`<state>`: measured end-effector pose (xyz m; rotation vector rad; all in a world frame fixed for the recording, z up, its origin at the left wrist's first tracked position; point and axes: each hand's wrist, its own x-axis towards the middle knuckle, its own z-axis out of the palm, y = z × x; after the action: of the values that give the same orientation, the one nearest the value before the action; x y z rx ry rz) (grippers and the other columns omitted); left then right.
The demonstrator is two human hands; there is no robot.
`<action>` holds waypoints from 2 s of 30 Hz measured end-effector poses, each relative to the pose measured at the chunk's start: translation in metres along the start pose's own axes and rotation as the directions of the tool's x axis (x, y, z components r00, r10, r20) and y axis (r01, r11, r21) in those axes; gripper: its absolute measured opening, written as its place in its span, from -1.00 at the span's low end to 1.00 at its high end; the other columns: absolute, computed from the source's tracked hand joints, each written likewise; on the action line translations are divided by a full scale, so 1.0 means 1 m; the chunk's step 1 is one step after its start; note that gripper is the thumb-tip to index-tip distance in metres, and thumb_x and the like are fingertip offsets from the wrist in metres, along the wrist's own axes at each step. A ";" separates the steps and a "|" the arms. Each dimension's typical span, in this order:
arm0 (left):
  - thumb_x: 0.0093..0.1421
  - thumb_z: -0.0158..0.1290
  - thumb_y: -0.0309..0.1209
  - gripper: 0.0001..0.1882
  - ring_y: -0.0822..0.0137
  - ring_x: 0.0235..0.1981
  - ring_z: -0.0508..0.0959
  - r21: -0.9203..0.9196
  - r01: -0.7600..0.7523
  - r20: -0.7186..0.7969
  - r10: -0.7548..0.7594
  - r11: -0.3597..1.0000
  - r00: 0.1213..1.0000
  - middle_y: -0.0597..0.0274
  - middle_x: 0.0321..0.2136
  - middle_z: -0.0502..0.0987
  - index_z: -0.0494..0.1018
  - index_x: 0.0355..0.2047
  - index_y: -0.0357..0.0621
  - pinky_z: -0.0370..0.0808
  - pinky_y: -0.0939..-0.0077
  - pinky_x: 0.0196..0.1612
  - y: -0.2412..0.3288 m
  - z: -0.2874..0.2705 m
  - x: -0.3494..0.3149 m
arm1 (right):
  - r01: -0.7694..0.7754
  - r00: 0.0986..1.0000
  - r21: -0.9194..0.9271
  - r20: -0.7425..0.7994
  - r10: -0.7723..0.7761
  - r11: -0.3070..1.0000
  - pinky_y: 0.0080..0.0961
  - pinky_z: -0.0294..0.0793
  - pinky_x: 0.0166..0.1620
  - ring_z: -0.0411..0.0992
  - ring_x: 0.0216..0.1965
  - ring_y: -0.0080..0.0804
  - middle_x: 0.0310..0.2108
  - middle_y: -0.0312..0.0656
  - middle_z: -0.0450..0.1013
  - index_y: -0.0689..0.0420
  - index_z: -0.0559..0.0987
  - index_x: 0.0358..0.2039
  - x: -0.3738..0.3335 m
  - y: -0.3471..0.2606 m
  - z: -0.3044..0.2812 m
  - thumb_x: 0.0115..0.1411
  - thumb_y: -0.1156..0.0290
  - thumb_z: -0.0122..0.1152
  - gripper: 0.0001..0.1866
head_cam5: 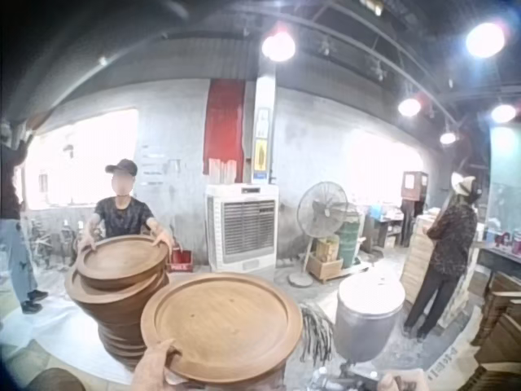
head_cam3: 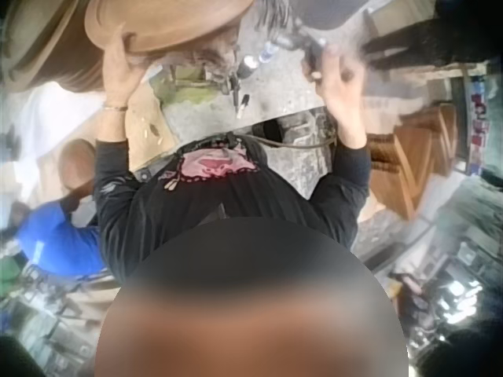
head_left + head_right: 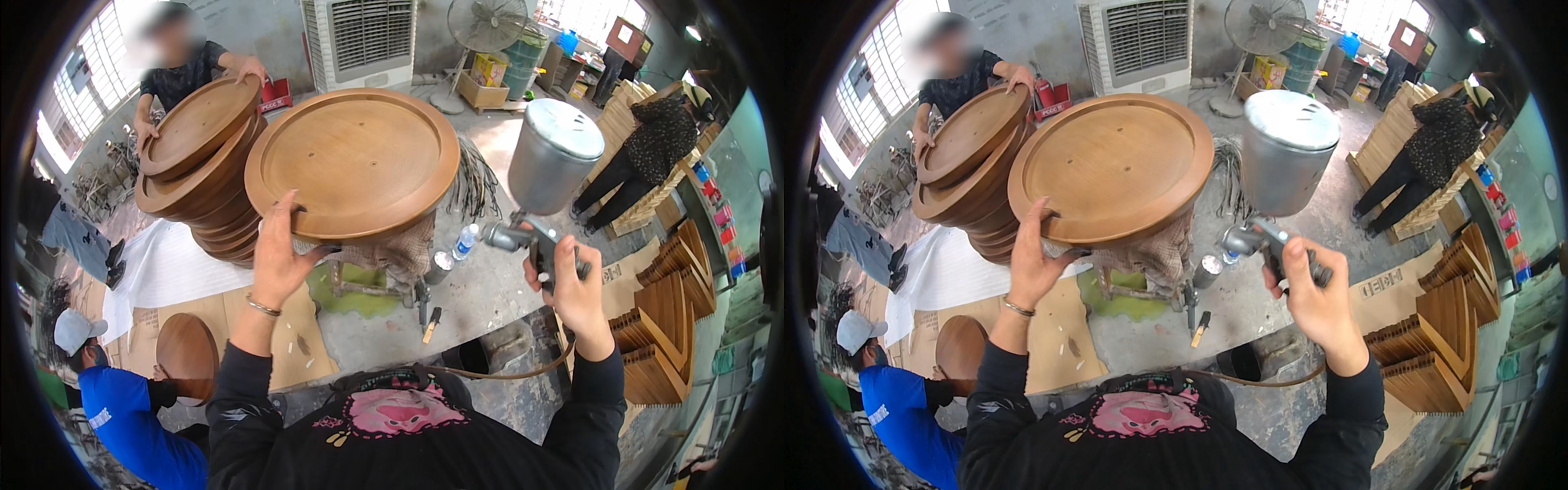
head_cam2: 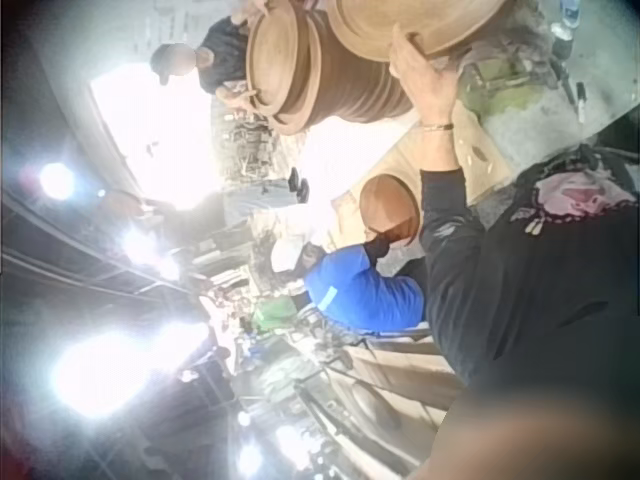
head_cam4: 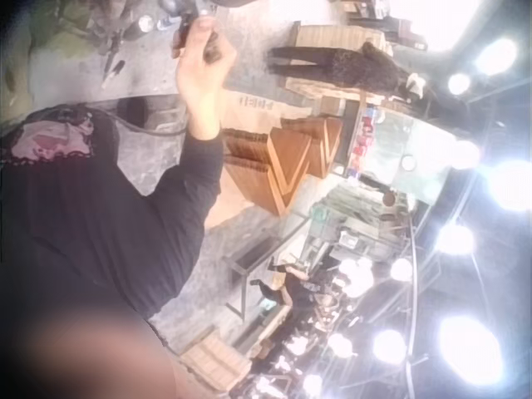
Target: The person repeatedly picks up round wooden trays, sprays their surfaces with a handheld spray gun, and stacks them on a workbench. The person also briefly walks to a rack and returns to continue spraying. Other workers are present in the background.
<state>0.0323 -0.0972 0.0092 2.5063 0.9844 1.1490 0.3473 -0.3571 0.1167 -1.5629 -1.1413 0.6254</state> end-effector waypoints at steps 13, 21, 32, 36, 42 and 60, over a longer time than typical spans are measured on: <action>-0.26 0.58 -0.45 0.30 -0.04 0.12 0.58 0.057 0.026 0.110 -0.032 0.998 0.993 -0.04 0.06 0.56 0.09 0.49 -0.10 0.53 0.16 0.20 -0.013 -0.024 0.019 | 0.044 0.990 -0.026 -0.135 -0.047 0.999 -0.69 0.26 -0.46 0.34 -0.48 -0.66 -0.49 -0.32 0.46 0.30 0.62 0.14 0.011 0.008 -0.002 0.51 -0.02 0.08 -0.42; -0.28 0.58 -0.45 0.19 -0.04 0.04 0.55 0.037 0.003 -0.033 -0.002 0.999 0.999 -0.01 -0.01 0.56 0.21 0.40 -0.19 0.50 0.13 0.14 0.007 0.006 0.007 | 0.037 0.997 0.074 0.064 -0.042 0.997 -0.69 0.16 -0.56 0.31 -0.58 -0.66 -0.54 -0.26 0.49 0.31 0.62 0.14 -0.009 0.001 0.011 0.47 -0.09 0.17 -0.36; -0.21 0.53 -0.47 0.17 -0.10 0.06 0.55 0.057 -0.024 0.119 0.018 0.998 0.993 -0.04 -0.02 0.58 0.16 0.43 -0.20 0.50 0.12 0.14 -0.003 -0.019 0.021 | 0.021 0.990 0.007 -0.142 -0.019 1.000 -0.65 0.35 -0.40 0.35 -0.49 -0.65 -0.51 -0.36 0.45 0.30 0.68 0.06 0.015 -0.002 0.006 0.48 0.12 0.23 -0.55; -0.21 0.55 -0.42 0.19 -0.10 0.10 0.54 0.034 -0.058 0.120 0.053 0.998 0.991 -0.04 -0.01 0.58 0.16 0.43 -0.19 0.49 0.10 0.16 -0.012 -0.019 0.019 | -0.028 0.999 0.067 -0.044 0.031 0.997 -0.65 0.37 -0.39 0.35 -0.48 -0.67 -0.52 -0.37 0.45 0.30 0.67 0.08 0.009 -0.002 0.010 0.48 0.13 0.23 -0.54; -0.23 0.53 -0.51 0.17 -0.05 0.07 0.57 0.125 -0.062 -0.085 0.073 0.990 0.994 -0.02 0.00 0.56 0.19 0.43 -0.15 0.52 0.11 0.15 0.026 0.020 0.009 | 0.078 0.982 0.126 0.162 -0.097 0.989 -0.72 0.12 -0.58 0.35 -0.55 -0.65 -0.52 -0.26 0.49 0.31 0.61 0.14 -0.011 -0.011 0.023 0.49 -0.12 0.10 -0.35; -0.21 0.52 -0.43 0.17 -0.17 0.04 0.51 0.071 -0.026 -0.053 0.030 0.997 0.998 -0.07 -0.09 0.55 0.16 0.43 -0.22 0.47 0.04 0.14 0.037 0.034 0.010 | 0.072 0.988 0.115 0.125 -0.087 0.991 -0.71 0.14 -0.58 0.34 -0.54 -0.66 -0.51 -0.26 0.49 0.28 0.61 0.16 -0.014 -0.010 0.025 0.45 -0.14 0.17 -0.34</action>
<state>0.0805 -0.1160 0.0086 2.5644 1.0238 1.2166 0.3164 -0.3590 0.1159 -1.3922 -1.2386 0.7328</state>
